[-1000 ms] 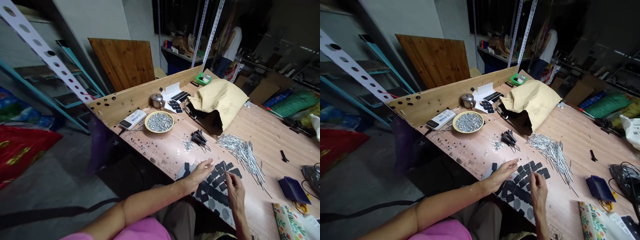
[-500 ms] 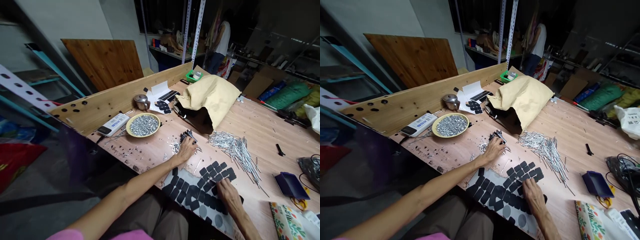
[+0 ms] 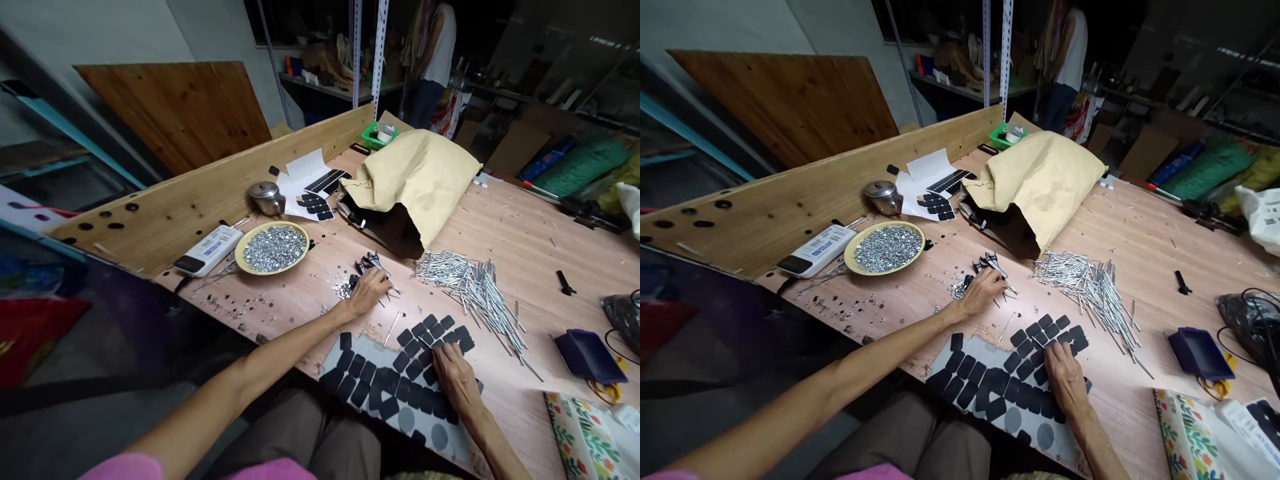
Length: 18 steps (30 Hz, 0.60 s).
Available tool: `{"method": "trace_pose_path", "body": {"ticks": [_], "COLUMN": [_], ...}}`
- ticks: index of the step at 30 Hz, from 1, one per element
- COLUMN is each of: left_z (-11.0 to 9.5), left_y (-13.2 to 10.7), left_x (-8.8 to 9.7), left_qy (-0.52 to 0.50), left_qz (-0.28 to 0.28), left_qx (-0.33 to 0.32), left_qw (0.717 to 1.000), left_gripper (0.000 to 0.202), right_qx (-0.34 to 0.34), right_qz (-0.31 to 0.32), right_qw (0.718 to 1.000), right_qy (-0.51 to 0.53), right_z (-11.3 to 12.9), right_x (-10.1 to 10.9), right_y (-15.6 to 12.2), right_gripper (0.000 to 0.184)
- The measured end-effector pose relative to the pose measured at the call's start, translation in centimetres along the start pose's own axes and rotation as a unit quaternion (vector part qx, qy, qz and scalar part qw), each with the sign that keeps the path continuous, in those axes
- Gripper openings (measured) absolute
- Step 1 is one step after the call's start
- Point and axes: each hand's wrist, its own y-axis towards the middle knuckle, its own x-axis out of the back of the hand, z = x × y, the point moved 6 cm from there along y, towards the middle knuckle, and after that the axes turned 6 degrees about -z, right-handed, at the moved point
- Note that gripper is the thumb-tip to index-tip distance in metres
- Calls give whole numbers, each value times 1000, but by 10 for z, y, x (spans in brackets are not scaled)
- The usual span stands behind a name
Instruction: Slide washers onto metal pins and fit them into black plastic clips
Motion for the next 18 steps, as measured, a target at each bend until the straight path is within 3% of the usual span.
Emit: {"method": "trace_pose_path", "body": {"ticks": [3, 6, 9, 12, 15, 18], "left_z": [-4, -7, -11, -16, -15, 0], "left_y": [1, 5, 10, 13, 11, 0], "left_x": [6, 14, 32, 57, 77, 91], "left_qy": [-14, -29, -35, -60, -151, -264], "left_qz": [-28, -50, -97, -136, -119, -87], "left_qx": [-13, -10, 2, 27, 102, 229], "left_qw": [999, 998, 995, 989, 976, 933], "left_gripper": [16, 16, 19, 20, 22, 17], "right_qx": [5, -2, -66, -58, -34, -127], "right_qz": [-3, 4, -28, -12, 17, 31], "right_qw": [1000, 1000, 996, 997, 999, 990], "right_qy": [-14, -17, -54, -54, 1, 53], "right_z": [10, -7, -36, -33, -10, -14], "right_x": [-1, 1, 7, 3, 8, 39], "right_y": [-2, -1, 4, 11, 12, -12], "right_gripper": [27, 30, 34, 38, 38, 39]}}
